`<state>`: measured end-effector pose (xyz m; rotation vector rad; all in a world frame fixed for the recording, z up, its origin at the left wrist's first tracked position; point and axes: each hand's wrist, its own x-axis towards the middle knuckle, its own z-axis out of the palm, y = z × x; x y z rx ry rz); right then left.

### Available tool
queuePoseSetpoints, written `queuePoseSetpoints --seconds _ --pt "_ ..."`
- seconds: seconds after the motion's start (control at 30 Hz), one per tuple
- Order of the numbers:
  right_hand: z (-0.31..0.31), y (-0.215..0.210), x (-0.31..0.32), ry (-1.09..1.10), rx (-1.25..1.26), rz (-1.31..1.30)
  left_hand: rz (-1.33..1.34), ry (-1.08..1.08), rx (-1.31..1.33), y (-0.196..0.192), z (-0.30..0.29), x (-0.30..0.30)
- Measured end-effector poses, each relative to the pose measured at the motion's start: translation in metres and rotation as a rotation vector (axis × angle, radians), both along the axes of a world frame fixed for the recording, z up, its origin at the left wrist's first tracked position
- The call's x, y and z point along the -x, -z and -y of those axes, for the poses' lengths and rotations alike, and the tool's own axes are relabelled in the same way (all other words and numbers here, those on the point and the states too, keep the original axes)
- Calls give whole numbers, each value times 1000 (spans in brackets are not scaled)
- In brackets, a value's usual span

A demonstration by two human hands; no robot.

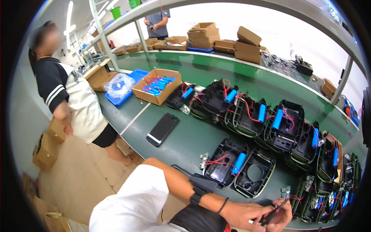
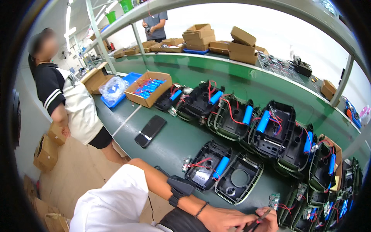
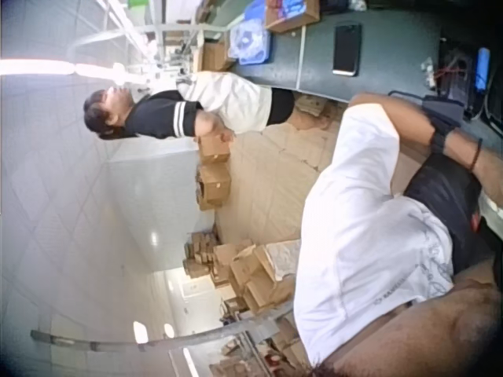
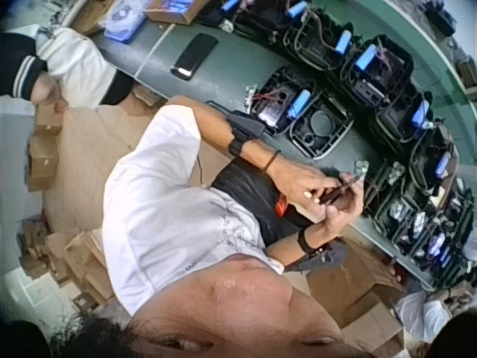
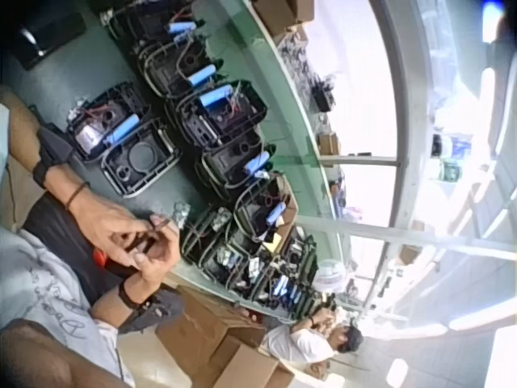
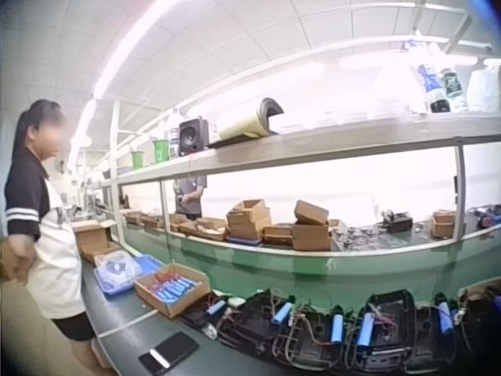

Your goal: The person is assembling electronic components, specifically connecting wires and installing circuit boards into green plastic housings.

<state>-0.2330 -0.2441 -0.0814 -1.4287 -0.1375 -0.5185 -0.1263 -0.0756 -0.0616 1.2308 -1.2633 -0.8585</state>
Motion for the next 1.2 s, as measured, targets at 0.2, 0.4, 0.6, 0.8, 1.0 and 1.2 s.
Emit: queuePoseSetpoints --seconds 0.2,0.4,0.6,0.8,1.0,1.2 --pt "3 7 6 18 -14 28 -4 -21 4 12 5 4" --pt "-2 -3 3 53 50 -12 62 -87 75 5 1 5" --pt "-1 7 2 46 -5 30 45 -53 40 19 7 1" --pt "-3 -1 -1 14 2 31 68 -121 177 13 3 6" --pt "3 -3 1 -2 96 9 -25 33 -93 21 8 0" --pt "0 -2 1 -1 20 2 73 -68 61 27 7 7"
